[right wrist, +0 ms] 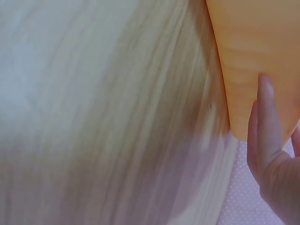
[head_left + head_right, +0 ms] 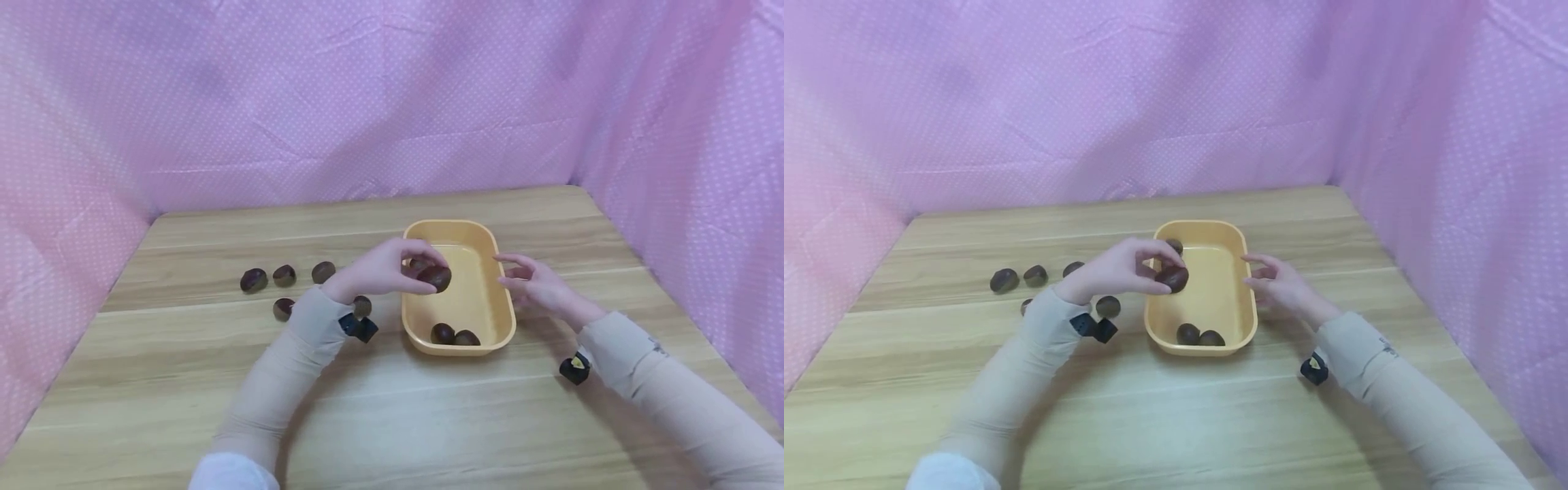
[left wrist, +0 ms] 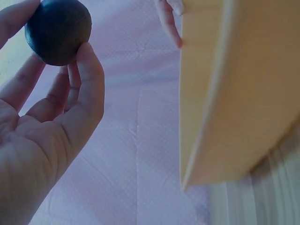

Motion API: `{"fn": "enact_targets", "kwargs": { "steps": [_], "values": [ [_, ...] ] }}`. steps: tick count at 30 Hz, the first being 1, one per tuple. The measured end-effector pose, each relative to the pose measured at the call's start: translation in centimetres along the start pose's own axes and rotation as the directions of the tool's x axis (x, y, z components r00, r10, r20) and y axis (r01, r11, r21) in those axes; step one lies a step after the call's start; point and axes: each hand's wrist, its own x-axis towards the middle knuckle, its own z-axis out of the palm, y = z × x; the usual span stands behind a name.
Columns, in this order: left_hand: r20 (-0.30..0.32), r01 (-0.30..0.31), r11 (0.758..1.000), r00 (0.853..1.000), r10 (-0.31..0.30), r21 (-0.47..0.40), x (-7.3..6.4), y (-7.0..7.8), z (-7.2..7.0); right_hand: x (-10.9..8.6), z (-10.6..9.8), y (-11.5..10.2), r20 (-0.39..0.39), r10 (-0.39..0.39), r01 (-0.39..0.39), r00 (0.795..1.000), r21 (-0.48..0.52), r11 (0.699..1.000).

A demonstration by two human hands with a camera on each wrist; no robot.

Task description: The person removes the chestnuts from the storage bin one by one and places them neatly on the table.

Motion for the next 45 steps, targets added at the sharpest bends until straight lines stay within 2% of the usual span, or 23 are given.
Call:
{"fn": "enact_targets", "kwargs": {
  "steps": [6, 9, 14, 18, 23, 29, 35, 43, 45],
  "values": [
    [-0.013, 0.066, 0.997, 0.998, -0.066, 0.039, -2.4, -0.5, -0.8, -0.1, 0.0, -0.2, -0.001, -0.004, 0.004, 1.0, -0.009, 1.0],
    [-0.031, 0.085, 0.995, 0.996, -0.083, 0.051, -3.5, -1.0, -1.2, -0.1, 0.0, -0.4, 0.001, 0.005, -0.005, 1.0, 0.016, 1.0],
    [-0.052, 0.109, 0.99, 0.993, -0.105, 0.09, -6.0, -1.8, -1.7, 0.0, -0.1, -0.2, -0.001, 0.006, -0.006, 1.0, -0.016, 1.0],
    [-0.088, 0.148, 0.978, 0.987, -0.137, 0.144, -8.1, -2.2, -2.4, 0.0, -0.2, 0.1, -0.007, 0.009, -0.009, 1.0, -0.005, 1.0],
    [-0.135, 0.211, 0.964, 0.972, -0.19, 0.161, -10.8, -2.9, -3.5, 0.0, -0.2, 0.1, 0.001, 0.006, -0.006, 1.0, 0.011, 1.0],
    [-0.213, 0.279, 0.94, 0.948, -0.238, 0.194, -14.7, -3.9, -5.3, 0.0, 0.0, 0.1, 0.005, 0.011, -0.011, 1.0, 0.023, 1.0],
    [-0.272, 0.343, 0.929, 0.915, -0.298, 0.136, -18.3, -4.7, -6.5, -0.1, -0.1, 0.1, -0.001, 0.01, -0.01, 1.0, 0.012, 1.0],
    [-0.328, 0.454, 0.873, 0.864, -0.382, 0.179, -21.5, -5.5, -7.7, -0.1, 0.1, -0.1, 0.007, -0.003, 0.003, 1.0, 0.024, 1.0],
    [-0.343, 0.465, 0.865, 0.856, -0.386, 0.189, -22.0, -6.0, -8.0, 0.0, 0.0, 0.0, 0.005, -0.003, 0.003, 1.0, 0.014, 1.0]
  ]
}}
